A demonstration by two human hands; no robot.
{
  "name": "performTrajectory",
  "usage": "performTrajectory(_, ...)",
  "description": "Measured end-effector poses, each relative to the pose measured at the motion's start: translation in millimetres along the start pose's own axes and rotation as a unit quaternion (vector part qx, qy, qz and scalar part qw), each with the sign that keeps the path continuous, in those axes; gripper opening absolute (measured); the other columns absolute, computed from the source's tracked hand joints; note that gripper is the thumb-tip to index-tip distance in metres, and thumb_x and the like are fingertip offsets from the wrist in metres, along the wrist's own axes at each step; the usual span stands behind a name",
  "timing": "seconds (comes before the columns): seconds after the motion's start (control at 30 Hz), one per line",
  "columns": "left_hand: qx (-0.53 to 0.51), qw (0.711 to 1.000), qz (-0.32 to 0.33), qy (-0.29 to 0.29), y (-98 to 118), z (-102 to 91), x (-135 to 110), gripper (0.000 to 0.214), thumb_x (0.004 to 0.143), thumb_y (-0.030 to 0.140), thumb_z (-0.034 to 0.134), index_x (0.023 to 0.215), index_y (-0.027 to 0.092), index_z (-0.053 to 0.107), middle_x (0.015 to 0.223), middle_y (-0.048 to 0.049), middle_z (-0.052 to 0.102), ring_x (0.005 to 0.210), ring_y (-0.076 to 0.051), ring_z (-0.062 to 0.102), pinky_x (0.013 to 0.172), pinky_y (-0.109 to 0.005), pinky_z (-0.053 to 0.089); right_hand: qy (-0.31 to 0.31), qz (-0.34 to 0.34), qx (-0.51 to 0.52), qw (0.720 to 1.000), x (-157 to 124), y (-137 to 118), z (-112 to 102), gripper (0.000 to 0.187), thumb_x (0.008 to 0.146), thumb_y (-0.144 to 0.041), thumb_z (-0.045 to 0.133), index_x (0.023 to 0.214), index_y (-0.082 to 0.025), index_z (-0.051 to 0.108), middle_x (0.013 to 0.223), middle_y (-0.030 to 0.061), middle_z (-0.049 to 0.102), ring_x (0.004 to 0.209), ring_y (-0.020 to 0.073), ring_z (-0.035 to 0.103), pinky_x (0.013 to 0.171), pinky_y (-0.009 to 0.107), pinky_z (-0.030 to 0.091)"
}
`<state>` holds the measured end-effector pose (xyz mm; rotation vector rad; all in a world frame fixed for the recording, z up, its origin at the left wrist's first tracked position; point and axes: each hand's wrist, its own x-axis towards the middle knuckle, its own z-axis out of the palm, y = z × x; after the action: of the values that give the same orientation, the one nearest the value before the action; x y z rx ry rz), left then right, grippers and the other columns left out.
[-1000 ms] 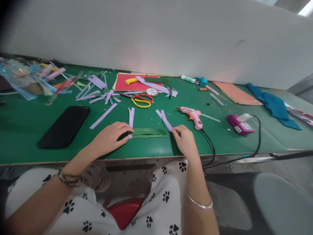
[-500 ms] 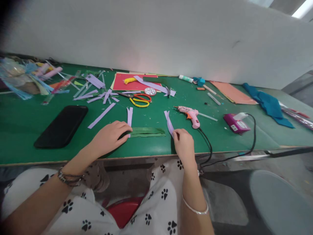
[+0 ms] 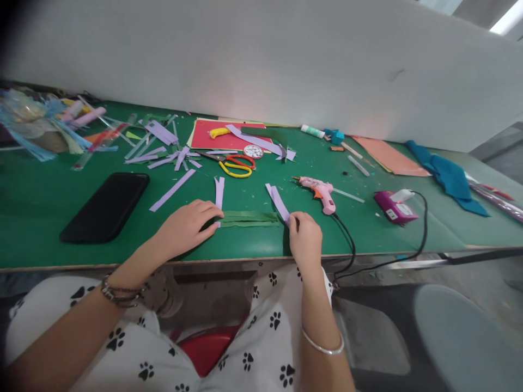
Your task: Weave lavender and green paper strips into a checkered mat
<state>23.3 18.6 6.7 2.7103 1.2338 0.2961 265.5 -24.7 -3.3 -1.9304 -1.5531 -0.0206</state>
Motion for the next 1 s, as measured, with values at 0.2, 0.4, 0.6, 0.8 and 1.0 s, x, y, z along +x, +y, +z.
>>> performTrajectory(0.2,-0.001,1.0,0.004,0.002,0,-0.6,0,0.02,0.087,0.021,0.044,0.098,0.015,0.059,0.102,-0.0066,0.061,0.094,-0.023,0.052,0.078,-0.035,0.045,0.002,0.0,-0.025,1.0,-5,-7,-3,0.024,0.077,-0.03,0.039,0.066,-0.019,0.057,0.067,0.0079,0.063,0.059,0.0184,0.052,0.057,0.029,0.035)
performTrajectory(0.4,0.001,1.0,-0.005,-0.005,0,-1.1,0,0.02,0.087,0.021,0.044,0.099,0.015,0.059,0.103,-0.0068,0.061,0.096,-0.024,0.052,0.078,-0.035,0.045,-0.027,0.004,-0.007,1.0,-7,-12,-6,0.023,0.076,-0.031,0.037,0.064,-0.02,0.053,0.064,0.0068,0.061,0.057,0.017,0.051,0.056,0.027,0.033)
performTrajectory(0.6,0.002,1.0,0.005,0.006,-1,1.2,0,0.02,0.087,0.021,0.044,0.098,0.015,0.059,0.102,-0.0067,0.061,0.095,-0.024,0.052,0.077,-0.035,0.045,-0.062,0.018,0.051,0.997,-9,-18,-10,0.024,0.075,-0.035,0.038,0.063,-0.02,0.052,0.061,0.004,0.058,0.054,0.0149,0.048,0.055,0.026,0.033)
performTrajectory(0.8,0.001,1.0,0.012,0.014,-3,2.7,-1,0.02,0.086,0.021,0.043,0.097,0.016,0.059,0.101,-0.0068,0.061,0.095,-0.023,0.052,0.075,-0.034,0.045,-0.092,0.035,0.111,0.989,-8,-17,-13,0.025,0.074,-0.038,0.04,0.065,-0.02,0.055,0.06,0.002,0.057,0.053,0.0137,0.046,0.053,0.025,0.033)
performTrajectory(1.0,0.022,1.0,-0.001,0.017,1,1.5,-2,0.023,0.083,0.032,0.05,0.098,0.017,0.059,0.102,-0.006,0.062,0.094,-0.023,0.054,0.074,-0.033,0.044,-0.116,0.039,0.161,0.979,-7,-18,-10,0.024,0.074,-0.04,0.042,0.065,-0.02,0.053,0.059,0.0005,0.056,0.055,0.0138,0.046,0.055,0.025,0.035)
